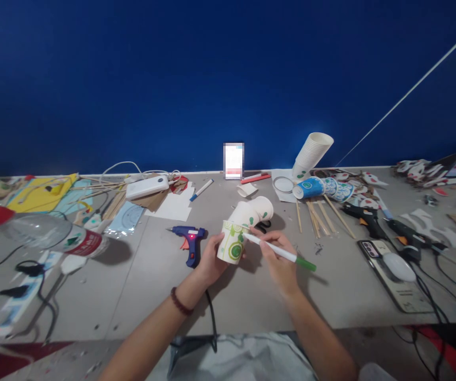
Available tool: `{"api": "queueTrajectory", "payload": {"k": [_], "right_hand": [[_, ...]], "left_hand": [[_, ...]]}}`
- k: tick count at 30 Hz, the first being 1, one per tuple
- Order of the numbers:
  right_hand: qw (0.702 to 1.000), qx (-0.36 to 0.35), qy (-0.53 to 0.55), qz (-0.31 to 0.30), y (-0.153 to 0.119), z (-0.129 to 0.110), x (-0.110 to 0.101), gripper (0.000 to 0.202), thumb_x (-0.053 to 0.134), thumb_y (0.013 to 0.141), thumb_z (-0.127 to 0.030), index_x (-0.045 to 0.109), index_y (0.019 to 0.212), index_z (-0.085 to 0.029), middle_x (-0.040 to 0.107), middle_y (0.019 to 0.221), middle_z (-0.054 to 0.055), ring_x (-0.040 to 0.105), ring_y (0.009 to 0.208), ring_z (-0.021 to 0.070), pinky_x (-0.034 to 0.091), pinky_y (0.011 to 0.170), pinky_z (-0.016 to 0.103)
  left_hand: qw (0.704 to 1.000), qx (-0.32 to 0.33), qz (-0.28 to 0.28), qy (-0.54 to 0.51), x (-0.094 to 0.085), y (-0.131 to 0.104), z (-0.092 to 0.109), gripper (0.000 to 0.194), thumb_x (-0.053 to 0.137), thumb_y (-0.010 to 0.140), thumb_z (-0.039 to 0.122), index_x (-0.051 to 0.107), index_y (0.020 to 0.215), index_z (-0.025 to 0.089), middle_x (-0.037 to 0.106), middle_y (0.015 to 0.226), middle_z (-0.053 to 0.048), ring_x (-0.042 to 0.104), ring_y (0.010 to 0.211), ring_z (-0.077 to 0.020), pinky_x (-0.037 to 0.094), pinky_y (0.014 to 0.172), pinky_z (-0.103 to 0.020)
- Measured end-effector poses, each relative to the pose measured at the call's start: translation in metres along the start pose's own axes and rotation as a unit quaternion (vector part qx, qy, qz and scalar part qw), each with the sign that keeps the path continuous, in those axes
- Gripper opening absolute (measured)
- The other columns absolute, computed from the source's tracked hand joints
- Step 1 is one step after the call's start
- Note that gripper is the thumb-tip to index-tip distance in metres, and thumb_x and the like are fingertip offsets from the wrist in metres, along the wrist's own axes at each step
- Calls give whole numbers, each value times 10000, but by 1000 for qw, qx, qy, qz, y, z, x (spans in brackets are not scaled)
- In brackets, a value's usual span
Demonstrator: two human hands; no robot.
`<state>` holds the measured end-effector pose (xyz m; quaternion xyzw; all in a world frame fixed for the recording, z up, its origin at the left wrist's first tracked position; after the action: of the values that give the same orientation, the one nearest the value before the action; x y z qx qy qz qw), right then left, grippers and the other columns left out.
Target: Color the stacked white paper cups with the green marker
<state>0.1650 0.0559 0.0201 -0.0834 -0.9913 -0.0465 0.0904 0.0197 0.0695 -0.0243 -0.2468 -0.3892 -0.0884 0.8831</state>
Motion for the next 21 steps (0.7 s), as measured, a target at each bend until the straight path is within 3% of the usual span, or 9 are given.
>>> {"api": "queueTrajectory", "payload": {"k": [6, 10, 21], "right_hand": [[1000, 10, 18, -14, 0, 4, 2, 114, 708, 802, -291, 612, 763, -242, 791, 1085, 89, 695, 1154, 288, 540, 983, 450], [999, 12, 31, -38, 0, 5, 6, 109, 709, 790, -261, 620, 731, -238, 802, 974, 83, 643, 1233, 302, 525, 994, 462], [999, 6, 22, -45, -1, 0, 7, 105, 713, 784, -255, 627, 725, -236, 802, 960, 89, 637, 1237, 311, 511, 1009, 490]], "left_hand": [[1000, 1, -8, -5, 2, 0, 0, 338, 597, 782, 374, 708, 921, 87, 705, 748, -101, 624, 621, -219, 491, 617, -339], [1000, 4, -8, 1, 3, 1, 1, 355, 608, 768, 393, 716, 906, 84, 713, 759, -103, 623, 606, -211, 492, 607, -330], [1000, 8, -2, -2, 3, 0, 1, 364, 608, 771, 375, 711, 937, 68, 708, 764, -116, 626, 640, -219, 500, 617, -334]]}}
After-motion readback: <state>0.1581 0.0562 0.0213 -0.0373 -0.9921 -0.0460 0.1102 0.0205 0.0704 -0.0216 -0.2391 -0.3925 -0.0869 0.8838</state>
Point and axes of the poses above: each hand's wrist, its own y-axis towards the middle knuckle, its own x-axis out of the palm, z = x × y, the point moved 8 cm from there along y, towards the middle knuckle
